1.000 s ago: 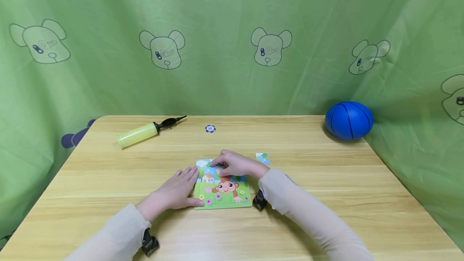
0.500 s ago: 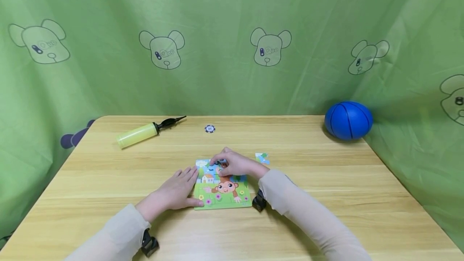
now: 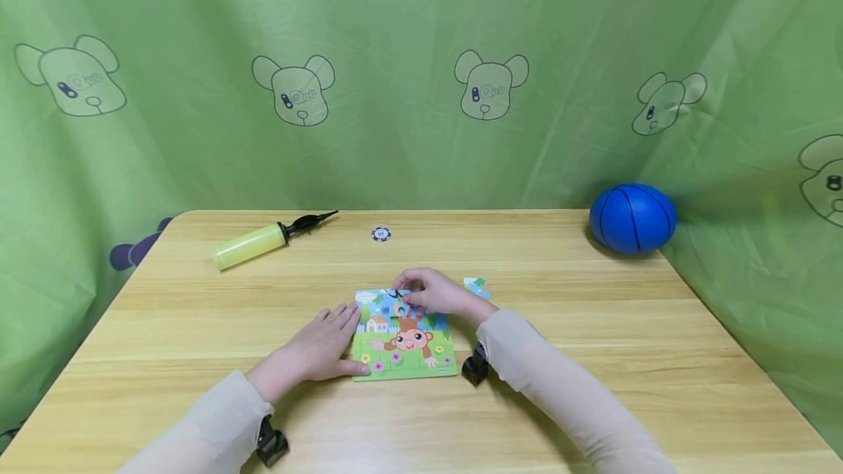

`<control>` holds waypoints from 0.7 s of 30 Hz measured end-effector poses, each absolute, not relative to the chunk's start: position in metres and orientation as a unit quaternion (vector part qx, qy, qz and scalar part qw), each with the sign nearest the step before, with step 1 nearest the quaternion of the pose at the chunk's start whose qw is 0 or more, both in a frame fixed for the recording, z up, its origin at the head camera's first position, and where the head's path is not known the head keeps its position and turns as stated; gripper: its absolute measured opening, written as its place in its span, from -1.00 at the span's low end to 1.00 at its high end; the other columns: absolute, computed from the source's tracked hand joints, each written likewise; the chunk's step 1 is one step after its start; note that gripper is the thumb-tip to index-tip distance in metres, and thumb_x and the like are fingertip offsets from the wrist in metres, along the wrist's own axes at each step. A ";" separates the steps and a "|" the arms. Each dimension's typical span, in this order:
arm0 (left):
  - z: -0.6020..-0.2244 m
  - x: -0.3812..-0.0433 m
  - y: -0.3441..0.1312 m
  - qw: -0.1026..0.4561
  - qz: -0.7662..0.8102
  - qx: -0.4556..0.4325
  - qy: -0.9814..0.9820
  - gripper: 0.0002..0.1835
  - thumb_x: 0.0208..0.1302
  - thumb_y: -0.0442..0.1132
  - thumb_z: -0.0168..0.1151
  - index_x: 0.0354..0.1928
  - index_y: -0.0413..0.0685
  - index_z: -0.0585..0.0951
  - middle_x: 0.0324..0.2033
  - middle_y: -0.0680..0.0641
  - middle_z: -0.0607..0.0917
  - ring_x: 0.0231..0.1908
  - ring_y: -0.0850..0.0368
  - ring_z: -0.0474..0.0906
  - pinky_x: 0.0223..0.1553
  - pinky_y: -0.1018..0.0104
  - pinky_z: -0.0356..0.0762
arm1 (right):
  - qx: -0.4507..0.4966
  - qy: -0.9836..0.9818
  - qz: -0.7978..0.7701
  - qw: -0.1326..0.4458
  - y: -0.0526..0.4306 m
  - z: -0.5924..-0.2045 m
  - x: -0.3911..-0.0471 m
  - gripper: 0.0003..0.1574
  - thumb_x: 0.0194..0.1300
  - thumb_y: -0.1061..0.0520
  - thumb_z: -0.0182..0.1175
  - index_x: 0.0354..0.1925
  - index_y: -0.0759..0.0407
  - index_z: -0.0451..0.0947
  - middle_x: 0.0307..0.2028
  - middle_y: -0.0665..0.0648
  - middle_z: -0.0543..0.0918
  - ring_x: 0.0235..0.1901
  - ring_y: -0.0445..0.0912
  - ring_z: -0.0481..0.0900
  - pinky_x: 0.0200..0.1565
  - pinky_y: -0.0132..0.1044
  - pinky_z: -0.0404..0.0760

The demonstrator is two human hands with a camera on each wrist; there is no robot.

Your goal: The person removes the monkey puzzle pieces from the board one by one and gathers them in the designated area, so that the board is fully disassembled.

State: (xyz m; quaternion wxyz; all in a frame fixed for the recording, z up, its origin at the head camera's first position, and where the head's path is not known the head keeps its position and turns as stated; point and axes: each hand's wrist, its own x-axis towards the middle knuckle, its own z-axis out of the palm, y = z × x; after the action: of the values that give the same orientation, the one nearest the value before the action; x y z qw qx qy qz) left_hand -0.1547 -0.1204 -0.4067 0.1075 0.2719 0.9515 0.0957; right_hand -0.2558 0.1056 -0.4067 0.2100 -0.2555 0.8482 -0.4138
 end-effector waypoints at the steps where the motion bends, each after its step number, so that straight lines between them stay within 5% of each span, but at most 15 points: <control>1: -0.407 -0.155 -0.120 0.108 0.096 0.272 0.952 0.03 0.10 0.29 0.12 0.33 -0.41 0.11 0.34 -0.31 0.07 0.32 -0.20 -0.03 0.29 -0.04 -0.08 | -0.253 0.844 -0.423 0.212 0.106 -0.407 -0.257 -0.74 0.29 0.36 0.06 -0.06 0.22 0.53 -0.36 0.14 0.50 -0.54 -0.08 0.48 -0.49 -0.28 0.58; 13: -0.408 -0.156 -0.120 0.107 0.094 0.273 0.951 0.03 0.10 0.30 0.11 0.34 -0.40 0.09 0.34 -0.30 0.06 0.32 -0.19 -0.04 0.30 -0.03 -0.10 | -0.217 0.845 -0.453 0.186 0.129 -0.398 -0.262 -0.81 0.23 0.29 0.14 -0.16 0.28 0.58 -0.35 0.09 0.59 -0.33 -0.08 0.52 -0.24 -0.27 0.56; 21: -0.407 -0.155 -0.120 0.110 0.098 0.271 0.951 0.03 0.10 0.29 0.11 0.33 -0.41 0.09 0.34 -0.30 0.05 0.32 -0.20 -0.04 0.30 -0.03 -0.11 | -0.180 0.842 -0.483 0.160 0.171 -0.385 -0.259 -0.81 0.23 0.24 0.17 -0.19 0.31 0.58 -0.34 0.18 0.60 -0.31 0.05 0.52 -0.17 -0.04 0.55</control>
State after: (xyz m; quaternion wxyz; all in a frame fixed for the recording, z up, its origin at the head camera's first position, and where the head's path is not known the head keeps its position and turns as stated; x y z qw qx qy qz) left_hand -0.1547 -0.1203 -0.4068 0.1101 0.2710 0.9512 0.0983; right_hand -0.2586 0.1707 -0.3846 0.1599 -0.1797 0.8416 -0.4835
